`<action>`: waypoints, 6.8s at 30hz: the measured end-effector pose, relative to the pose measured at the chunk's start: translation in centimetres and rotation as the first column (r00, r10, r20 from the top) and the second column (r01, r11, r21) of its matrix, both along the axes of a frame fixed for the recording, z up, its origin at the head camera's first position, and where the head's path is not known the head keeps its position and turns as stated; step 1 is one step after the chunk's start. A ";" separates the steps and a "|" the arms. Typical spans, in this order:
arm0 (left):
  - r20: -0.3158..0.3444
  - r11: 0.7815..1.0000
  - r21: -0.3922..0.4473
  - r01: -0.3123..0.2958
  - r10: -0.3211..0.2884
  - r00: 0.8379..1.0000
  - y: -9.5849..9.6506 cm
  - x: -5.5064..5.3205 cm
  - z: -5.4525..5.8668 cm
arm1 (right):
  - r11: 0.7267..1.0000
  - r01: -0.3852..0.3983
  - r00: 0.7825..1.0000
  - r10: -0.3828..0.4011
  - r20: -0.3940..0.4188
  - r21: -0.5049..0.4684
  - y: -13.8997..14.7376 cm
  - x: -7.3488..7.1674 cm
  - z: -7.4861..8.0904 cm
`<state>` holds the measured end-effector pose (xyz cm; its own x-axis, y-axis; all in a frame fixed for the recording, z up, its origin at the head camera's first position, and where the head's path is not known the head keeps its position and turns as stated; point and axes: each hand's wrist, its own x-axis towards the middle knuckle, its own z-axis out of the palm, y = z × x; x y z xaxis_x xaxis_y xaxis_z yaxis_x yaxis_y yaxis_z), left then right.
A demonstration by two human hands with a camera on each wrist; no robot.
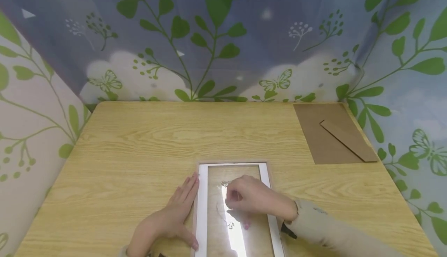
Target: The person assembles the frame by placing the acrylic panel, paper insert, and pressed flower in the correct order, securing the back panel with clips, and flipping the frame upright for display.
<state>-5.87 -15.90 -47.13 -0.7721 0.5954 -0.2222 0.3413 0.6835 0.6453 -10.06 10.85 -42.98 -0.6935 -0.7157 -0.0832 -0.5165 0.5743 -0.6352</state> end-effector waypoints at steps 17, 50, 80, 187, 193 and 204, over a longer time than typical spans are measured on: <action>0.010 1.000 -0.002 -0.007 0.007 1.000 0.1 0.2 0.2 | 0.895 -0.291 0.613 0.445 -0.653 0.337 0.5 2.5 -1.7; 0.001 1.000 -0.006 0.007 -0.007 1.000 0.0 0.2 0.0 | 0.989 0.072 0.988 -0.088 0.130 0.126 11.7 3.0 -1.6; -0.071 0.989 -0.138 0.048 -0.059 0.996 0.3 -2.6 0.7 | 0.987 0.027 0.992 -0.046 0.117 0.158 11.5 0.7 -3.2; 0.032 0.982 -0.189 0.008 -0.002 0.999 0.0 -17.9 0.2 | 0.692 0.714 0.679 -0.648 -0.346 0.103 19.0 -8.5 3.5; 0.026 0.981 -0.196 0.005 0.000 1.000 0.0 -18.0 0.0 | 0.726 0.679 0.709 -0.611 -0.353 0.107 13.2 -7.4 2.9; 0.018 0.980 -0.197 0.016 -0.013 1.000 0.0 -18.0 0.1 | 0.757 0.629 0.735 -0.506 -0.452 0.176 6.0 -7.4 1.2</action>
<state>-23.82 -15.92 -47.04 -0.7593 0.5494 -0.3488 0.3425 0.7931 0.5037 -17.50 16.90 -41.83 -0.9809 -0.1570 0.1149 -0.1793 0.9586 -0.2210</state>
